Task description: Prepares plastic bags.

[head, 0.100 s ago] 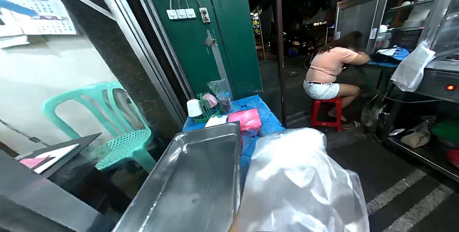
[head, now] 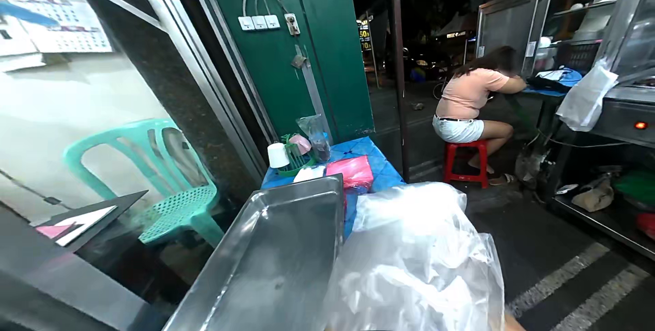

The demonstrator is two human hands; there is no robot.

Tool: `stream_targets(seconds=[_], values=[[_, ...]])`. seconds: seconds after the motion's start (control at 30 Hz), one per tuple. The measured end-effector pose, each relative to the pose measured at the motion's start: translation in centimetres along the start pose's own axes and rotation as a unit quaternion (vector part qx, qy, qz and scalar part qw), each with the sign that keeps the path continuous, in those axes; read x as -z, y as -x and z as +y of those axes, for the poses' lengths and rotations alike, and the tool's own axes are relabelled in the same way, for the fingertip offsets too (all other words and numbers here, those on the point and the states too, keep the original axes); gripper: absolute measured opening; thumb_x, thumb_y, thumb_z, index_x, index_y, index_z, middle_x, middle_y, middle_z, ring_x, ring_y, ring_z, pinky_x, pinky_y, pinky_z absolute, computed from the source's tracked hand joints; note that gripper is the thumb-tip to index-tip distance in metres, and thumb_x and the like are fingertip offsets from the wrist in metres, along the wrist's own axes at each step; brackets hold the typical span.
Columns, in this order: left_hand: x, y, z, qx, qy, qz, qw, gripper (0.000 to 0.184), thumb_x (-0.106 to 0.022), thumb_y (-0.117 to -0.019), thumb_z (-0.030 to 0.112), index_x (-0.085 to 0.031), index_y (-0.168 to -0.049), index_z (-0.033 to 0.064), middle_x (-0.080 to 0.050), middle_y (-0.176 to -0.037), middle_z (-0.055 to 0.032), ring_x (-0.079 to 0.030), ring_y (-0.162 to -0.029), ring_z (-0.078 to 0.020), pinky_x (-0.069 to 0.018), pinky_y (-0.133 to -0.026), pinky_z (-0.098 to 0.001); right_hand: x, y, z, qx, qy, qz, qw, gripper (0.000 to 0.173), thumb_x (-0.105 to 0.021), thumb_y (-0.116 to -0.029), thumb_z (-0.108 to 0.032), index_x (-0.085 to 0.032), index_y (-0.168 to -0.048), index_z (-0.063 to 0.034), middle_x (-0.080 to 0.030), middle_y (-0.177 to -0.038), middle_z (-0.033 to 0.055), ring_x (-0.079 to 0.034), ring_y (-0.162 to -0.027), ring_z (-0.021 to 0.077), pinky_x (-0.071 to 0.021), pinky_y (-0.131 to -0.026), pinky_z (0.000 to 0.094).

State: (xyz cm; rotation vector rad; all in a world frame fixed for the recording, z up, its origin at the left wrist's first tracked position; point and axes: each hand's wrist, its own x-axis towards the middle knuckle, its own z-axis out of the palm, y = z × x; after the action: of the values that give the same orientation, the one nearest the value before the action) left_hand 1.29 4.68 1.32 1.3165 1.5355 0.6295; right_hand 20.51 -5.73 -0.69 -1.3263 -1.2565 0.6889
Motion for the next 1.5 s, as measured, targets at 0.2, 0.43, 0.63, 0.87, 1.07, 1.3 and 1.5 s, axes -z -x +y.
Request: stream_targets(seconds=[0.2,0.43,0.63,0.87,1.07,1.3,1.5], values=[[3.3,7.6,0.1,-0.306,-0.016,0.024,0.952,0.029,-0.054,-0.0915,-0.004,-0.056,-0.116,-0.0202,-0.067,-0.107,-0.0205,-0.062,-0.097,-0.0072,-0.0471,-0.086,-0.0164,1.7,-2.5,-0.8,0.216,-0.052,-0.014,0.975,0.058,-0.046,-0.1028,-0.027,-0.038,-0.144,0.0141,-0.058,-0.138,0.0164,-0.054,-0.128,0.0074,-0.0426,-0.112,0.0249],[0.3,7.5,-0.3,-0.246,-0.125,0.031,0.961,0.063,-0.074,-0.0859,0.009,-0.047,-0.133,-0.0215,-0.059,-0.131,-0.0316,-0.057,-0.126,-0.0283,-0.0417,-0.111,-0.0357,-1.4,-1.9,4.3,0.272,-0.008,0.052,0.961,0.083,-0.059,-0.0949,-0.037,-0.032,-0.142,0.026,-0.053,-0.14,0.0336,-0.052,-0.134,0.0109,-0.0387,-0.113,0.0233],[0.3,5.7,-3.3,-0.36,-0.002,-0.024,0.933,0.06,-0.08,-0.0785,0.006,-0.053,-0.128,-0.0164,-0.069,-0.117,-0.0158,-0.064,-0.109,-0.005,-0.0497,-0.101,-0.0228,0.2,-0.8,7.6,0.254,0.05,-0.006,0.966,0.1,-0.049,-0.0967,-0.066,-0.033,-0.148,0.0173,-0.046,-0.15,0.0302,-0.045,-0.143,0.0198,-0.0346,-0.12,0.0359],[1.9,5.8,0.3,-0.355,0.025,0.081,0.931,0.06,-0.07,-0.0778,-0.003,-0.048,-0.131,-0.0173,-0.064,-0.119,-0.019,-0.061,-0.105,-0.0043,-0.0491,-0.094,-0.0193,1.9,-4.4,0.9,0.255,-0.06,-0.042,0.964,0.067,-0.045,-0.1042,-0.053,-0.045,-0.145,0.0,-0.063,-0.131,-0.0014,-0.057,-0.119,-0.0039,-0.0484,-0.105,0.0219],[-1.5,6.2,-2.5,-0.401,0.099,0.03,0.91,0.05,-0.073,-0.0774,-0.002,-0.055,-0.12,-0.0191,-0.07,-0.104,-0.0097,-0.064,-0.097,0.0046,-0.051,-0.092,-0.0151,-0.2,-1.7,5.6,0.263,-0.013,-0.018,0.964,0.068,-0.041,-0.1083,-0.037,-0.034,-0.143,0.0209,-0.055,-0.142,0.0203,-0.049,-0.132,-0.0011,-0.0359,-0.115,0.0198],[0.6,4.9,-2.2,-0.431,-0.027,-0.029,0.902,0.086,-0.085,-0.0766,0.036,-0.051,-0.141,-0.0103,-0.055,-0.145,-0.0202,-0.055,-0.132,-0.0146,-0.0442,-0.112,-0.0313,4.1,-2.3,7.1,0.239,-0.043,-0.138,0.96,0.078,-0.051,-0.1006,-0.058,-0.035,-0.157,-0.0066,-0.053,-0.15,0.0002,-0.049,-0.136,0.003,-0.0423,-0.116,0.0302],[1.0,6.2,-0.1,-0.45,0.058,0.038,0.891,0.093,-0.088,-0.0757,0.032,-0.044,-0.143,-0.0148,-0.066,-0.131,-0.0157,-0.064,-0.117,-0.0087,-0.0522,-0.103,-0.0253,4.7,-4.8,2.3,0.176,-0.316,-0.081,0.929,0.049,-0.06,-0.0938,-0.058,-0.067,-0.131,-0.0272,-0.072,-0.121,-0.0094,-0.065,-0.115,0.0049,-0.0534,-0.101,0.0299]])
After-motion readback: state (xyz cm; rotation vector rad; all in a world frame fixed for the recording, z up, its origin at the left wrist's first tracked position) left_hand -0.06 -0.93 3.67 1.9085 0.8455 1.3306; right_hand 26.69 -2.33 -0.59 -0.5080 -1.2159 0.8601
